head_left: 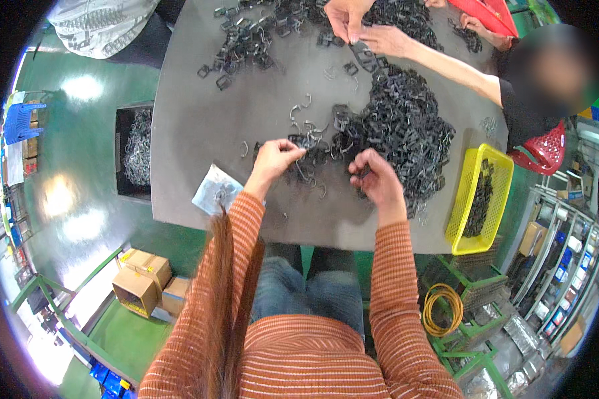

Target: The person sorts small metal hardware pieces on a table, separating buckles from hooks by hand. They place sorted buckles into a yellow basket and hooks into a table cutout, repeating the process with coworkers nearby.

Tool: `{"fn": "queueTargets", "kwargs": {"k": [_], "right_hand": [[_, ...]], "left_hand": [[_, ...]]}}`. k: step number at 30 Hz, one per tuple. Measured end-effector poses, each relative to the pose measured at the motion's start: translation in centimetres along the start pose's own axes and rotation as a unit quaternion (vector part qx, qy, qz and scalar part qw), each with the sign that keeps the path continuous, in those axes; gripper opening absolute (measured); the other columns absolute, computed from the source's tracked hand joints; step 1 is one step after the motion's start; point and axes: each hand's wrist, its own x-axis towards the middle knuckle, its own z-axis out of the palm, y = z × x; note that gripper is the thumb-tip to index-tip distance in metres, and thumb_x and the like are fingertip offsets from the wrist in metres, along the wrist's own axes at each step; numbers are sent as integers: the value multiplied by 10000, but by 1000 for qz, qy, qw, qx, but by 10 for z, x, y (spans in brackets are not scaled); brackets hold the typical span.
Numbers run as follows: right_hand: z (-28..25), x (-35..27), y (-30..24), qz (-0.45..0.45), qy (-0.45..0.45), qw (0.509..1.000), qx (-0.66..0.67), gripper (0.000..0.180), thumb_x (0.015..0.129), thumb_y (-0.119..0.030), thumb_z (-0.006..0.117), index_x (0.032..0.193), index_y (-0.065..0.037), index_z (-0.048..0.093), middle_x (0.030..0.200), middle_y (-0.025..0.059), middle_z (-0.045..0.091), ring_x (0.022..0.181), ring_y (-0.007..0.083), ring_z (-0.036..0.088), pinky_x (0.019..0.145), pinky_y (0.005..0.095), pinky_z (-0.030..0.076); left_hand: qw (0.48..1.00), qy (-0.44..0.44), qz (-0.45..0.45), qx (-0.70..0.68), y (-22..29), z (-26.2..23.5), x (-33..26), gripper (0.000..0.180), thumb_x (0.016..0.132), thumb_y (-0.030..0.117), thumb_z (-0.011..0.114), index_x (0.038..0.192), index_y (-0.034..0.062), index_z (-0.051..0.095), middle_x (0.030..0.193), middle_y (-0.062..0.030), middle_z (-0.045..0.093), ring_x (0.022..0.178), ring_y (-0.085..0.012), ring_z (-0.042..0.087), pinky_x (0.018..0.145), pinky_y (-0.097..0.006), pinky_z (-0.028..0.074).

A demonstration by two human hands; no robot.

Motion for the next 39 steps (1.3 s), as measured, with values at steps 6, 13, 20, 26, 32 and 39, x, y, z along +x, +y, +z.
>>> {"fn": "queueTargets", "kwargs": {"k": [6, 13, 20, 26, 32, 39], "right_hand": [[37, 35, -50, -58, 114, 988, -84, 183, 862, -193, 610, 983, -66, 562, 701, -32, 477, 641, 96, 503, 516, 211, 384], [90, 70, -88, -35, 25, 994, -98, 369, 883, -379, 579, 997, -29, 564, 635, -58, 380, 503, 32, 341, 419, 174, 239], [64, 23, -85, -87, 114, 973, -182, 189, 861, -246, 628, 895, -60, 628, 660, -54, 479, 520, 8, 371, 418, 152, 234], [-49, -103, -77, -182, 332, 911, -161, 203, 836, -241, 652, 912, -54, 631, 672, -47, 480, 518, 23, 384, 433, 178, 249], [-170, -221, -127, -318, 493, 792, -165, 126, 852, -215, 638, 802, -108, 596, 613, -83, 422, 516, 10, 364, 442, 170, 243], [-249, -262, -175, -305, 471, 793, -239, 120, 878, -209, 607, 942, -108, 625, 685, -86, 465, 572, 9, 379, 487, 162, 292]], "left_hand": [[993, 85, 46, 66, 5, -2, -9, 334, 765, 383, 667, 905, 82, 703, 803, -93, 675, 807, -141, 599, 771, -288, 450], [970, -23, -83, -227, 27, -9, -26, 267, 905, 333, 540, 932, 92, 655, 598, 72, 432, 536, -41, 438, 498, -201, 383], [942, -57, -95, -317, 55, 19, -42, 204, 912, 259, 519, 1022, 110, 604, 804, 21, 552, 652, -77, 551, 566, -239, 467], [957, -160, -67, -233, 81, 153, -52, 342, 871, 12, 412, 1203, 63, 473, 1083, -85, 536, 913, -188, 605, 720, -305, 522], [924, -297, 53, -237, 157, 378, -70, 287, 896, -3, 414, 1160, 56, 511, 1053, -66, 543, 915, -192, 604, 735, -316, 525], [939, -165, 301, 31, 191, 505, -61, 207, 844, 139, 607, 1000, 7, 576, 918, -89, 641, 836, -127, 621, 731, -267, 495]]}}
